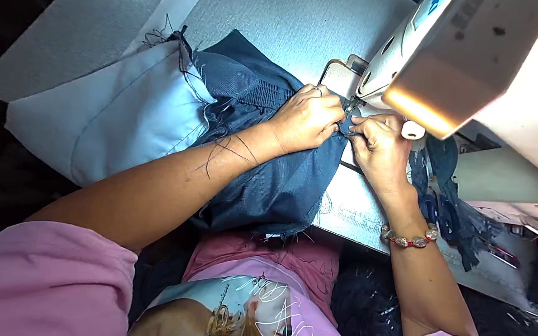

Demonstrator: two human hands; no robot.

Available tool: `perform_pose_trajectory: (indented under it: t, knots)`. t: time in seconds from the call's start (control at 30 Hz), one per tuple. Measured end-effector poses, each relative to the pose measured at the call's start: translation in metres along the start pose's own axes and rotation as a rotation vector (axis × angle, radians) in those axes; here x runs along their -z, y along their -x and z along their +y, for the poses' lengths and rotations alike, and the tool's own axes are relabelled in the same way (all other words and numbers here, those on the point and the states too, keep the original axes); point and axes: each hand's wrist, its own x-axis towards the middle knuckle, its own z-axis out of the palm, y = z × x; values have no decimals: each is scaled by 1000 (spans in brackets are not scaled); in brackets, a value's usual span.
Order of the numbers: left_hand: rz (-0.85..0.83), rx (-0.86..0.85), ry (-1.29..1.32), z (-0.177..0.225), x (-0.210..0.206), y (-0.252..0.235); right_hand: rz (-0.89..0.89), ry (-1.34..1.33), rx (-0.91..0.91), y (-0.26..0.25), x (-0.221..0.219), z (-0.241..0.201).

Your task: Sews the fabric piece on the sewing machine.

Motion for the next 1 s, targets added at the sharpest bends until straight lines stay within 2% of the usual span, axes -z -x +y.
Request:
perform_pose_trajectory:
  t: [0.33, 0.4, 0.47, 0.57, 0.63, 0.7, 0.73, 0.83, 1.0]
  knots:
    - [27, 23, 0, 0, -6, 0, 12, 73, 6, 6, -4, -1]
    - [13, 55, 63, 0, -9, 0, -25, 105, 108, 17, -4, -10]
    - [-42, 80, 115, 1, -5, -1, -67, 5, 250, 37, -8, -22]
    - [-67, 54, 101, 6, 1, 1, -97, -142, 314, 63, -11, -39]
    - [-24, 13, 64, 1, -3, 3, -80, -155, 304, 68, -11, -44]
    - [165, -84, 29, -22, -38, 5, -70, -158, 287, 69, -12, -42]
    - [208, -105, 26, -30, -47, 4, -65, -159, 280, 68, -13, -41]
    - [-51, 22, 87, -15, -9, -7, -58, -156, 252, 60, -14, -40]
    - [-31, 26, 130, -35, -19, -21, -52, -194, 204, 46, -15, -37]
